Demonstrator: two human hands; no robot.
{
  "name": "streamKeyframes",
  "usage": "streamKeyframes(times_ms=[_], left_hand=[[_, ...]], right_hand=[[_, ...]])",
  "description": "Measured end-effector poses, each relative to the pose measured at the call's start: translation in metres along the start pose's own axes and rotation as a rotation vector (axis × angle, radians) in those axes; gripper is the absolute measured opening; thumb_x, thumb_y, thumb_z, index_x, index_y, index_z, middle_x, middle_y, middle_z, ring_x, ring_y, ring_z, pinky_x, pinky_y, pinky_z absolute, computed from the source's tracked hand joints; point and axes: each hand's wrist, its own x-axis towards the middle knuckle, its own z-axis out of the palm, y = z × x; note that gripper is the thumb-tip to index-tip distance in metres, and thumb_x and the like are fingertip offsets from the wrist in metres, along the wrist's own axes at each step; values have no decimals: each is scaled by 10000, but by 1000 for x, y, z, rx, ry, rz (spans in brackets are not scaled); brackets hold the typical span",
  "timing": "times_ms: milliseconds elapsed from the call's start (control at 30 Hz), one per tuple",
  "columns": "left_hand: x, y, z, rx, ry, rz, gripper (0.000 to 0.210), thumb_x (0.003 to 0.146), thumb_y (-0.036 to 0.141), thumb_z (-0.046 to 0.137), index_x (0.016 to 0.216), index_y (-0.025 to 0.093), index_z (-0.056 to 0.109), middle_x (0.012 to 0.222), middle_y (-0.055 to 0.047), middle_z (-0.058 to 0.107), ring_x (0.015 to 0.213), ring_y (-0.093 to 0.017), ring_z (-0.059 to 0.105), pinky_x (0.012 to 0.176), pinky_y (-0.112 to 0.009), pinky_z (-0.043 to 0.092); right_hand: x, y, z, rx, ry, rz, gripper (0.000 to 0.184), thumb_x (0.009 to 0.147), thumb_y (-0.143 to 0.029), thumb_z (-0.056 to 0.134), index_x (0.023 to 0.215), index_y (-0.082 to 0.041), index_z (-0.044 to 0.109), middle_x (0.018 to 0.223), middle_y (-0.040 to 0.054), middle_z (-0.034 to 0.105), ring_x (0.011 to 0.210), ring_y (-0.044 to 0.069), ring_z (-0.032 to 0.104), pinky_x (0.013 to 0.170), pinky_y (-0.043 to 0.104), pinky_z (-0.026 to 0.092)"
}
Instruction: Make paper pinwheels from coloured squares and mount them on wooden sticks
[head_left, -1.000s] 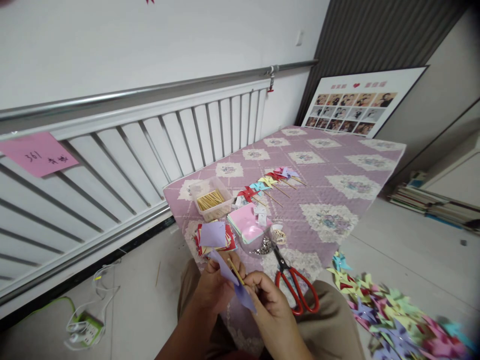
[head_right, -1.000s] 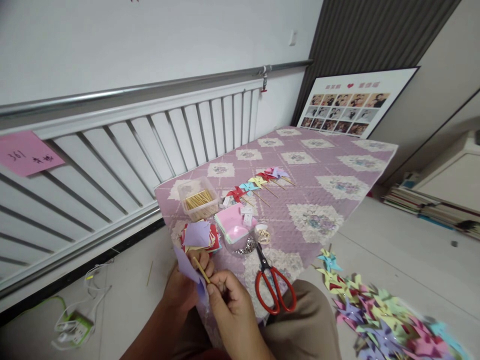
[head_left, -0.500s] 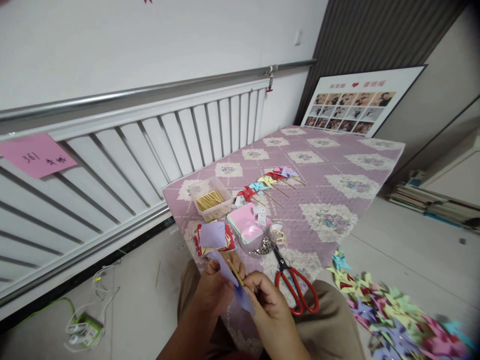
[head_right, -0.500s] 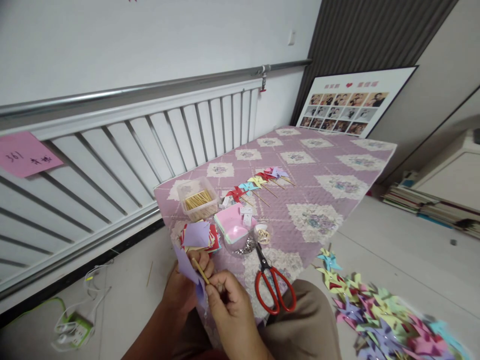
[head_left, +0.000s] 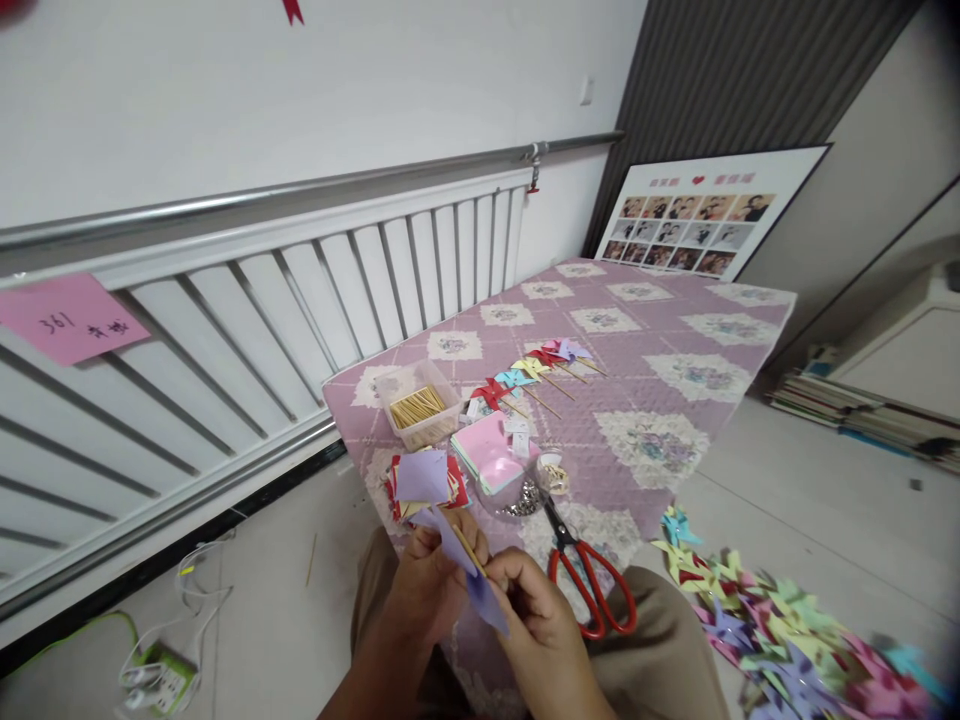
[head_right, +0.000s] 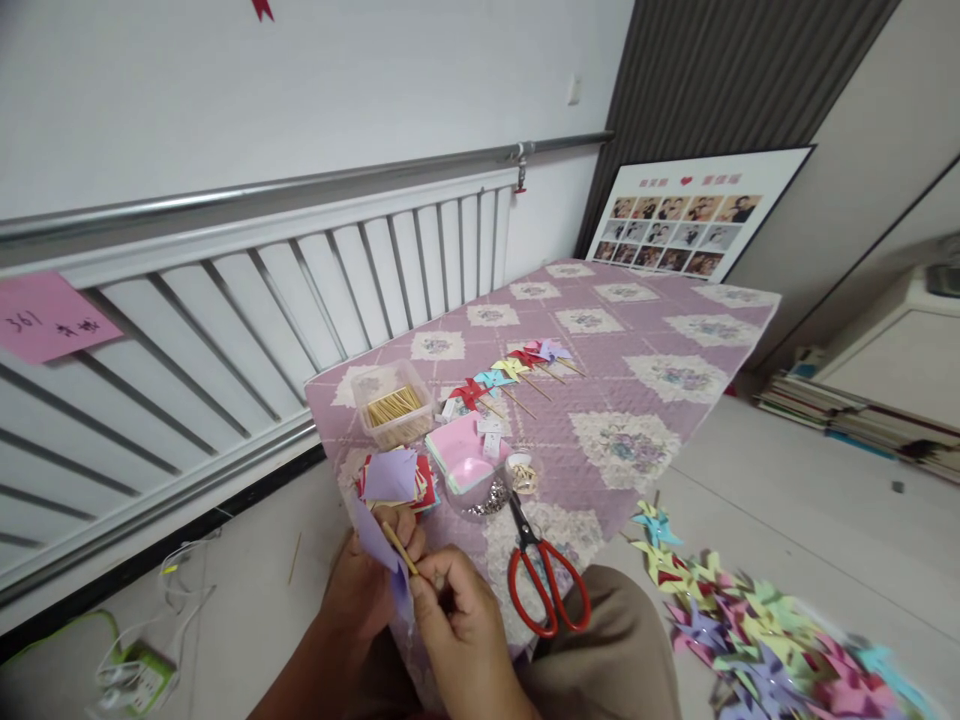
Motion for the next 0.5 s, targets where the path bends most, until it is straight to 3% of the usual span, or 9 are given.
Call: streamKeyframes(times_ms=[333,500], left_hand=[[-2,0,10,68,81,12,342,647,352,825,617,170,537,592,45,430,556,-85,400,519,-221,309],[-1,-6,11,80,253,16,289,582,294,848,627,184,585,615,43,486,615,-106,442,636,-257,400]], right_hand=[[4,-9,-2,13,34,38,161,830,-303,583,708,-198,579,672,-14,533,644,151,482,600,238,391],[7,-13,-3,111,49,113,271,788,-431,644,674,-195,574,619,-33,491,597,137,434,574,231,376]])
